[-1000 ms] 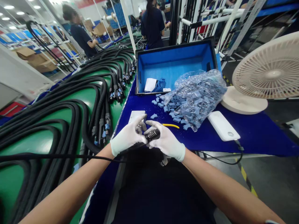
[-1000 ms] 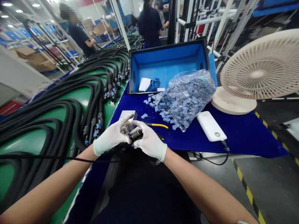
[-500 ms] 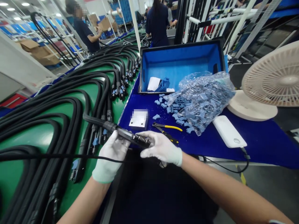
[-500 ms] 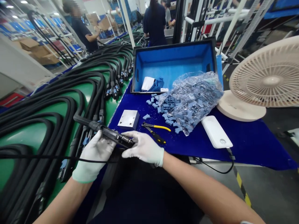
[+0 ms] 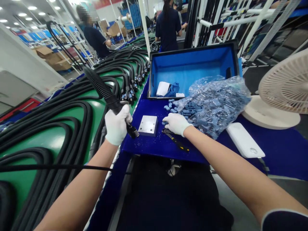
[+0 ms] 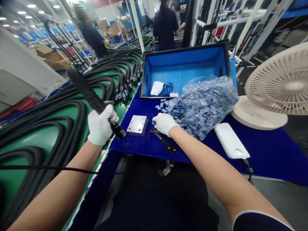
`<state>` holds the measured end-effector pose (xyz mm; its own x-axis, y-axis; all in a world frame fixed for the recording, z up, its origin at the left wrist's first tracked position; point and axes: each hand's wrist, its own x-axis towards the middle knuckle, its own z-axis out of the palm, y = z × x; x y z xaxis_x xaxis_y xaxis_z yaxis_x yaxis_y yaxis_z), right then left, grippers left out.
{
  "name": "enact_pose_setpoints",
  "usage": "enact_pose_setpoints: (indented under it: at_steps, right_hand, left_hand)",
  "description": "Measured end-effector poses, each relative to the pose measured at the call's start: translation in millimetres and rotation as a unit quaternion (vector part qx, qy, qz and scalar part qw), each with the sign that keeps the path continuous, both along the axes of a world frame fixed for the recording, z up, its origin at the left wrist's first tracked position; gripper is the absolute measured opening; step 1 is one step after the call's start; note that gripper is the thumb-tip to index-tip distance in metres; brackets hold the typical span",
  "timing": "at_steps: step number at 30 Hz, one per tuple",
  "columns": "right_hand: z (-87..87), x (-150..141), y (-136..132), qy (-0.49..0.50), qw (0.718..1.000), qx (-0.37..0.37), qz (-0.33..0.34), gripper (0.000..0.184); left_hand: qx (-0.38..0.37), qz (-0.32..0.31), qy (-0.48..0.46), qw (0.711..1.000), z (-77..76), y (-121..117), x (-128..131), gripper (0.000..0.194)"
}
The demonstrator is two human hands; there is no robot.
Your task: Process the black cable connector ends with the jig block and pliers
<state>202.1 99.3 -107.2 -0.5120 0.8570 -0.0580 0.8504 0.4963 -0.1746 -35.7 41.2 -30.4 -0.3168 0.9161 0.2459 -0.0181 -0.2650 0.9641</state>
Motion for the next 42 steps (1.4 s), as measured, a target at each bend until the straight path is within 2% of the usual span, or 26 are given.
enact_pose_setpoints:
  at_steps: [2, 5, 9, 12, 15, 18, 21, 26, 31, 34, 38, 42]
  right_hand:
    - [-1.5, -7, 9, -0.021, 1.000, -0.003, 0.007, 0.032]
    - [-1.8, -18, 12, -0.032, 0.999, 0.002, 0.002, 0.029]
    - [-1.2, -18, 14, -0.029, 0.999, 0.010, -0.015, 0.032]
    - [-1.1, -9, 14, -0.015, 0.999, 0.011, -0.030, 0.037]
    - [-2.5, 3, 13, 0.001, 1.000, -0.002, -0.022, 0.033]
    - [-3.4, 11, 11, 0.065, 0.998, -0.010, -0.011, 0.030]
    - [0.5, 10, 7, 0.188, 0.982, -0.015, -0.019, 0.030]
    - [16.1, -13, -2, 0.342, 0.939, -0.044, 0.005, 0.025]
    - [23.8, -35, -10, 0.397, 0.909, -0.116, 0.053, 0.017]
    - [24.2, -46, -11, 0.419, 0.892, -0.148, 0.078, 0.016]
    - [24.7, -66, -5, 0.421, 0.891, -0.150, 0.085, 0.017]
    - [23.1, -86, 10, 0.406, 0.900, -0.134, 0.088, 0.024]
  left_hand:
    - [0.041, -0.018, 0.057, 0.997, -1.8, 19, 3, 0.017]
    - [0.059, -0.031, 0.109, 0.992, -9.1, 35, 5, 0.019]
    - [0.063, -0.003, 0.122, 0.990, -19.0, 42, 2, 0.019]
    - [0.069, 0.007, 0.124, 0.990, -23.2, 44, -2, 0.017]
    - [0.074, 0.016, 0.126, 0.989, -24.7, 47, -2, 0.015]
    - [0.061, 0.005, 0.130, 0.990, -24.3, 49, 4, 0.015]
    - [0.038, -0.005, 0.145, 0.989, -24.1, 47, 11, 0.017]
    - [0.022, 0.059, 0.160, 0.985, -29.0, 44, 15, 0.019]
    - [0.020, 0.018, 0.113, 0.993, -33.6, 43, 6, 0.016]
    - [0.015, 0.001, 0.127, 0.992, -32.5, 43, 3, 0.018]
    - [0.017, -0.008, 0.167, 0.986, -29.1, 45, 0, 0.017]
    - [0.004, -0.026, 0.160, 0.987, -29.9, 47, -7, 0.020]
